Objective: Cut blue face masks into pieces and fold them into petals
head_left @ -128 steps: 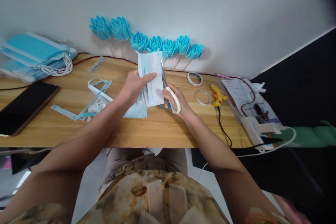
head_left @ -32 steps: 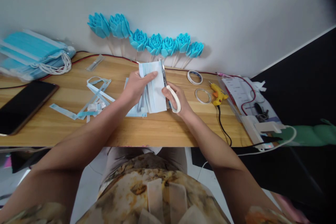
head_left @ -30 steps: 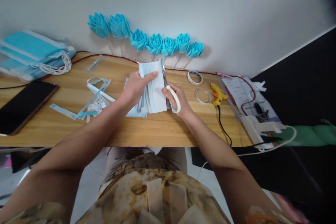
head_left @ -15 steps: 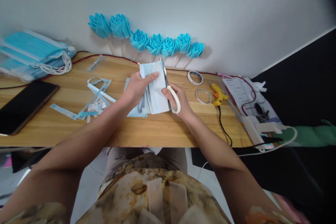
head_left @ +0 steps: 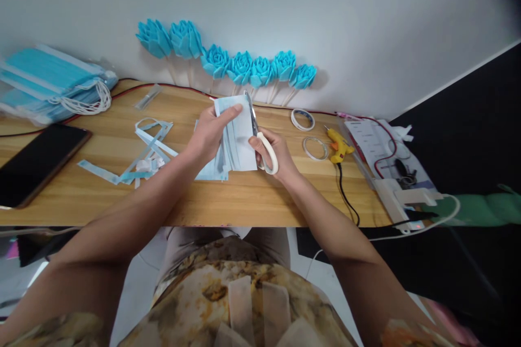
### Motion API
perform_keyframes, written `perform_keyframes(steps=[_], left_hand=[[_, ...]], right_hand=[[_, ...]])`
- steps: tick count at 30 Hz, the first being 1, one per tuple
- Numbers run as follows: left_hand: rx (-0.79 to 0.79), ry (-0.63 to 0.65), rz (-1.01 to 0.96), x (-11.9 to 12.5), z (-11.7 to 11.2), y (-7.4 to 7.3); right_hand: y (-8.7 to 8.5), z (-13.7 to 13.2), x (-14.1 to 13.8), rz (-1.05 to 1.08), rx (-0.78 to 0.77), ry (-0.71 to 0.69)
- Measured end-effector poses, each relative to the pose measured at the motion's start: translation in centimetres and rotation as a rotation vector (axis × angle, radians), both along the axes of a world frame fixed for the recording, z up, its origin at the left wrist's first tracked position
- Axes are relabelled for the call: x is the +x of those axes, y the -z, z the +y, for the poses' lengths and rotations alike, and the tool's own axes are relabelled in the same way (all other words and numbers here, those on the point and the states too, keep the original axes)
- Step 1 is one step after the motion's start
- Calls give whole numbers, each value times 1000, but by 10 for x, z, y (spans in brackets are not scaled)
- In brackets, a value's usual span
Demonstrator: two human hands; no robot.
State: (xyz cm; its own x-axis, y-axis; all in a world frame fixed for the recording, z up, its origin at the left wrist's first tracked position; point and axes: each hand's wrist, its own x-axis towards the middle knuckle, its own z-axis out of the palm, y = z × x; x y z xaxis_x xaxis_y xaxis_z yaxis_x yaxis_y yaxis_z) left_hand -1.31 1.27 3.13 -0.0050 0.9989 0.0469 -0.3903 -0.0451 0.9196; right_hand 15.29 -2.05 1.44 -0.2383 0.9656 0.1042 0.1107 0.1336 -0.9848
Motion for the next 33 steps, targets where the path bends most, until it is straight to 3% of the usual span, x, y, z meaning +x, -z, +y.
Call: perform_keyframes(steps=[10,19,33], left_hand=[[-8,-15,59,-1,-1,-1],[-35,34,41,5,-7,2],[-51,97,-7,3,-6,-4]], right_hand=[[-8,1,-1,-35,32,-67],[-16,-3,-3,-38,45,-10],[-5,0,-1,64,25,-4]])
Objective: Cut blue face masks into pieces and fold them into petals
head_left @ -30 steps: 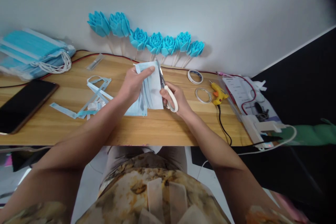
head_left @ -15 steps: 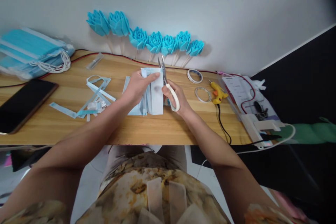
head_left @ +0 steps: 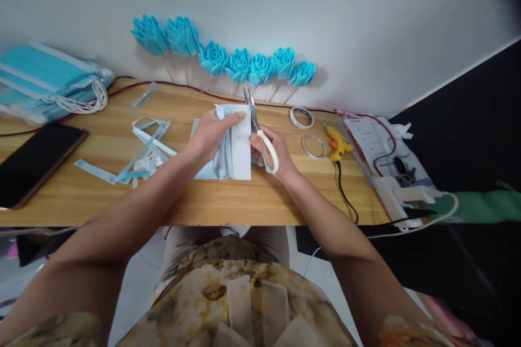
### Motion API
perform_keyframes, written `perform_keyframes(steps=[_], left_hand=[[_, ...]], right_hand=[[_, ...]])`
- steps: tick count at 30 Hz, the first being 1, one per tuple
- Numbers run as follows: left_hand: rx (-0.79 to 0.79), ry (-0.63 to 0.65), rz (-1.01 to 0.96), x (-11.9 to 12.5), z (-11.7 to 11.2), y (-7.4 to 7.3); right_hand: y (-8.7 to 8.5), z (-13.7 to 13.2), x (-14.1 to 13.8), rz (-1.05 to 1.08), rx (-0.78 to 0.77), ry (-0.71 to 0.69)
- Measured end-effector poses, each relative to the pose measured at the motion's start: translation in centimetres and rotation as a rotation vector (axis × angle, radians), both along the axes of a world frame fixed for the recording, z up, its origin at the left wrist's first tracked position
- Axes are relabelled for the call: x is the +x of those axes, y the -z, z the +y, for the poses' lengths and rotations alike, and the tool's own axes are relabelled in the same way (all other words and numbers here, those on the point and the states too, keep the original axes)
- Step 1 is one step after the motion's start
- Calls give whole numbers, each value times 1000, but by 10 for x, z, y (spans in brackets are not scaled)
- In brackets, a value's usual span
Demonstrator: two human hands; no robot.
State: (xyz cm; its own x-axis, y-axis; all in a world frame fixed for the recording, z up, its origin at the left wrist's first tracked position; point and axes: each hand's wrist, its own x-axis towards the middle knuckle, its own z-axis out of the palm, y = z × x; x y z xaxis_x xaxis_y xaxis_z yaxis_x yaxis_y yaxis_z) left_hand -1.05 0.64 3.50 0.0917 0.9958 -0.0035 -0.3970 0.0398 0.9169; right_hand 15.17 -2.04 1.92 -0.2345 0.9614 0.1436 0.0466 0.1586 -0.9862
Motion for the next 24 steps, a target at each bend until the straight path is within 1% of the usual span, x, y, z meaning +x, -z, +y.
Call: perform_keyframes(steps=[8,14,17,20,22,24], left_hand=[[15,53,25,-6,6,6],[66,115,92,-14,14,5],[108,44,113,-21,20,6],[134,-97,104,-31,30,8],[150,-179,101,-38,37,10],[156,-216,112,-43,42,11]], right_hand=[[1,1,1,24,-40,14],[4,9,5,91,-113,21],[3,10,7,151,-212,-56],[-2,7,9,146,-292,-193],[-6,5,12,133,-293,-270],[-10,5,15,164,-241,-273]])
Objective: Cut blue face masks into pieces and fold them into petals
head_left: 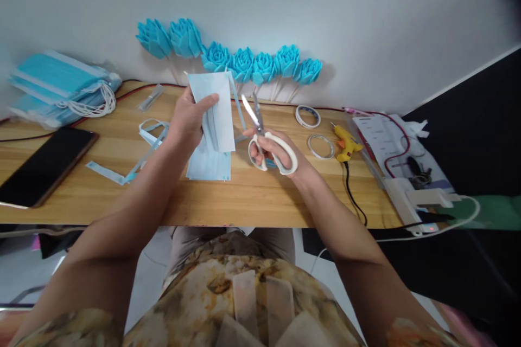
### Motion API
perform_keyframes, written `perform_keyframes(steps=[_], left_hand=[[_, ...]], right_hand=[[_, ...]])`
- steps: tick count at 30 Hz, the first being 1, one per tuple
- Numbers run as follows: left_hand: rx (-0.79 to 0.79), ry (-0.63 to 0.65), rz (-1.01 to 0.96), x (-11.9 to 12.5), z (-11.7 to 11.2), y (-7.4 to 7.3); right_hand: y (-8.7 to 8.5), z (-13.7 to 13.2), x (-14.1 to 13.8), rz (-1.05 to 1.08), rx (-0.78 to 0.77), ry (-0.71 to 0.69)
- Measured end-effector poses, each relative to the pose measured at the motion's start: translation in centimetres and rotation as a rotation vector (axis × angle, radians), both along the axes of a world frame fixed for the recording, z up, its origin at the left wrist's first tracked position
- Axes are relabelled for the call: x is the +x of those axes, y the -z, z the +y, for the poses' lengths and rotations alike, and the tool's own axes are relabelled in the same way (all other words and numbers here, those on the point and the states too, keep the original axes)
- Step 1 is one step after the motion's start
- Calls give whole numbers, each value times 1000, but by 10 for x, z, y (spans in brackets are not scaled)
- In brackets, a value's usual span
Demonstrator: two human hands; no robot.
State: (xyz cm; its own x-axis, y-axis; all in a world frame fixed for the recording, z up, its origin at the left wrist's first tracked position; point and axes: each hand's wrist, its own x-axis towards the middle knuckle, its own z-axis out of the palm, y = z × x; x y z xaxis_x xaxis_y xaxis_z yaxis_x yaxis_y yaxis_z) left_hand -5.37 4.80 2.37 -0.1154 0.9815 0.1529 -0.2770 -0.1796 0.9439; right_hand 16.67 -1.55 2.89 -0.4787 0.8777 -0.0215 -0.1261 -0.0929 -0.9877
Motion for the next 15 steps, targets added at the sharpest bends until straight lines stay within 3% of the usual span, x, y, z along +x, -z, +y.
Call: perform_keyframes(steps=[4,6,8,11,15], left_hand=[[-30,113,73,3,-4,0],[-18,228,144,9,-11,-2],[18,340,232,15,-19,-5],[93,467,371,23,-27,-7],[131,514,475,26,-29,-5]], right_hand=[[-1,7,6,50,212,307],[0,13,9,-21,348,481],[3,17,12,-116,462,561],[8,21,14,-231,558,513],[11,20,13,-309,539,355]])
